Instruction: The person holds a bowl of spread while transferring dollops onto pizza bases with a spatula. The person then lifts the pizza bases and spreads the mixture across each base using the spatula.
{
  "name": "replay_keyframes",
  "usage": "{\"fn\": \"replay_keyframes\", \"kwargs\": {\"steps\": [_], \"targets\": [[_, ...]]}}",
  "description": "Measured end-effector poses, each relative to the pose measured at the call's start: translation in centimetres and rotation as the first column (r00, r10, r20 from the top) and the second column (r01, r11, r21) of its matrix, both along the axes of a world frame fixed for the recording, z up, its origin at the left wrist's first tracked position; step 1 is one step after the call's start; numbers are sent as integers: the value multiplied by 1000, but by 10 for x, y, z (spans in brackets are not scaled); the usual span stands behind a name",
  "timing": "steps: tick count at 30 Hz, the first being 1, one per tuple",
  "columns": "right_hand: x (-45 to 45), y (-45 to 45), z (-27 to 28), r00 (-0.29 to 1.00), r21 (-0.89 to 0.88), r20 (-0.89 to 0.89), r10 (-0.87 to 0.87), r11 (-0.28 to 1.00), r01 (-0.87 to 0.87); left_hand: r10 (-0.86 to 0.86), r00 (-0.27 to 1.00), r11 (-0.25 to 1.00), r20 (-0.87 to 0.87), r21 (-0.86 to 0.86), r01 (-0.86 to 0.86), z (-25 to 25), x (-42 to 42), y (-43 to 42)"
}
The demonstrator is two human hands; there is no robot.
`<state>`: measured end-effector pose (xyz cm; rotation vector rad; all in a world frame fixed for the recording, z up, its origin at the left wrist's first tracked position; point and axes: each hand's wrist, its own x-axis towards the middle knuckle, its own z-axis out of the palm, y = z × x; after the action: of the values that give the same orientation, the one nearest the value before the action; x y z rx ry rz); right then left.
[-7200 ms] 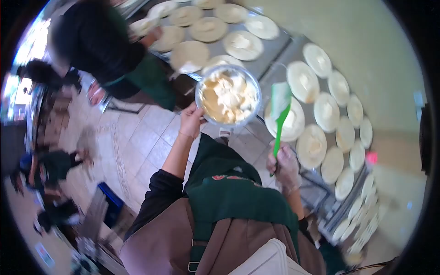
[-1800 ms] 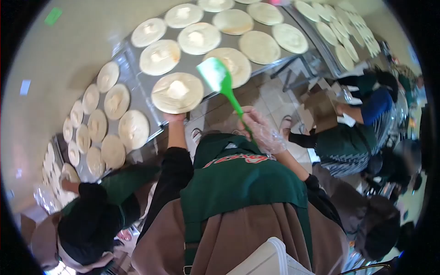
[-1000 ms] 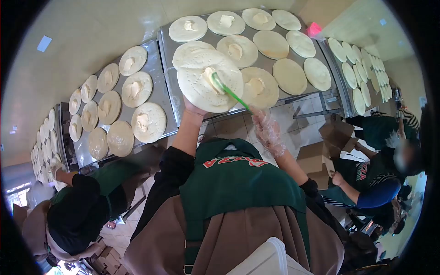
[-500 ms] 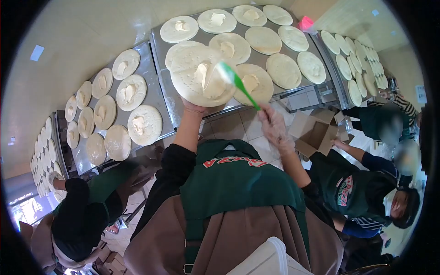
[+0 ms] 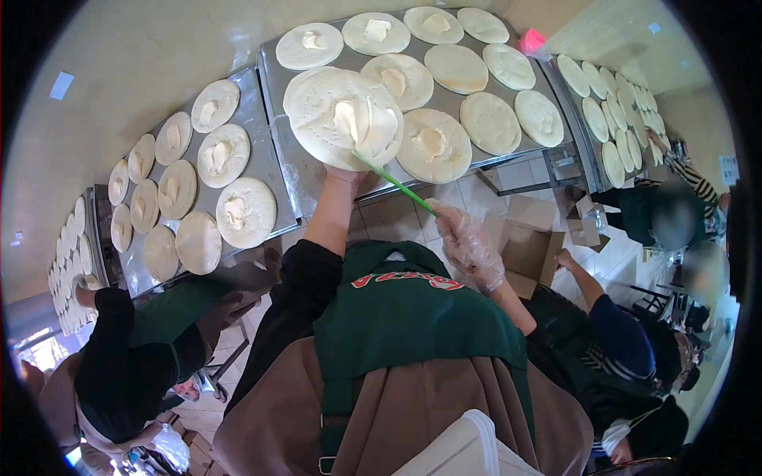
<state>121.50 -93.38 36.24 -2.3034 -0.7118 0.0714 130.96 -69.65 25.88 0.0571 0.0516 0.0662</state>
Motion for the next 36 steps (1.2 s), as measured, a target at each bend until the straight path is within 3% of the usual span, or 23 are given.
{"fn": "replay_keyframes", "kwargs": {"steps": [1,2,3,4,8,10,14,16,20,22,23,25,26,28,29,32,34,36], "targets": [[4,-1,4,1000,0,3,0,1000,0,125,970,974,-209,211,-80,13,-1,-4],[10,-1,9,995,50,-73,-71,996,75,123,971,975,-204,209,-79,11,-2,-2],[17,-2,11,979,93,-153,-138,984,153,25,999,999,-36,40,-23,11,-4,2],[25,-2,6,980,113,-39,-194,974,197,-45,988,991,147,-118,63,10,-5,4],[34,9,0,923,2,-204,-326,943,333,-51,963,976,264,-191,104,20,-4,1],[24,13,-23,957,63,-112,-268,959,276,-1,997,996,76,-91,8,15,3,-3],[6,18,-5,966,110,-193,-173,974,197,-41,993,996,114,-73,50,16,4,-4],[5,19,11,985,150,-169,-30,987,56,-14,990,973,-141,224,45,7,4,-5],[16,17,16,990,174,-139,36,985,-11,-10,996,957,-83,287,33,2,7,-10],[28,17,12,963,128,-187,-193,967,219,90,992,979,-87,192,-72,8,7,-14],[36,18,14,964,129,-184,-194,967,220,89,993,979,-83,192,-71,18,5,-15],[47,23,19,958,108,-37,-285,952,288,49,995,998,83,38,-52,39,-1,-14],[46,24,16,957,108,-37,-289,951,291,45,996,998,83,38,-48,40,-1,-15],[42,24,4,956,89,-140,-258,958,272,-35,953,979,302,-183,94,41,-1,-15],[41,24,0,957,90,-138,-257,959,270,-34,952,979,305,-183,94,37,1,-14],[34,22,-5,983,163,-117,-144,973,162,-59,981,991,186,-111,80,23,4,-14],[30,23,1,984,141,-155,-86,984,108,36,995,986,-95,167,-20,19,6,-17],[26,25,10,984,175,-170,-45,982,75,-17,998,993,-64,117,24,14,5,-18]]}}
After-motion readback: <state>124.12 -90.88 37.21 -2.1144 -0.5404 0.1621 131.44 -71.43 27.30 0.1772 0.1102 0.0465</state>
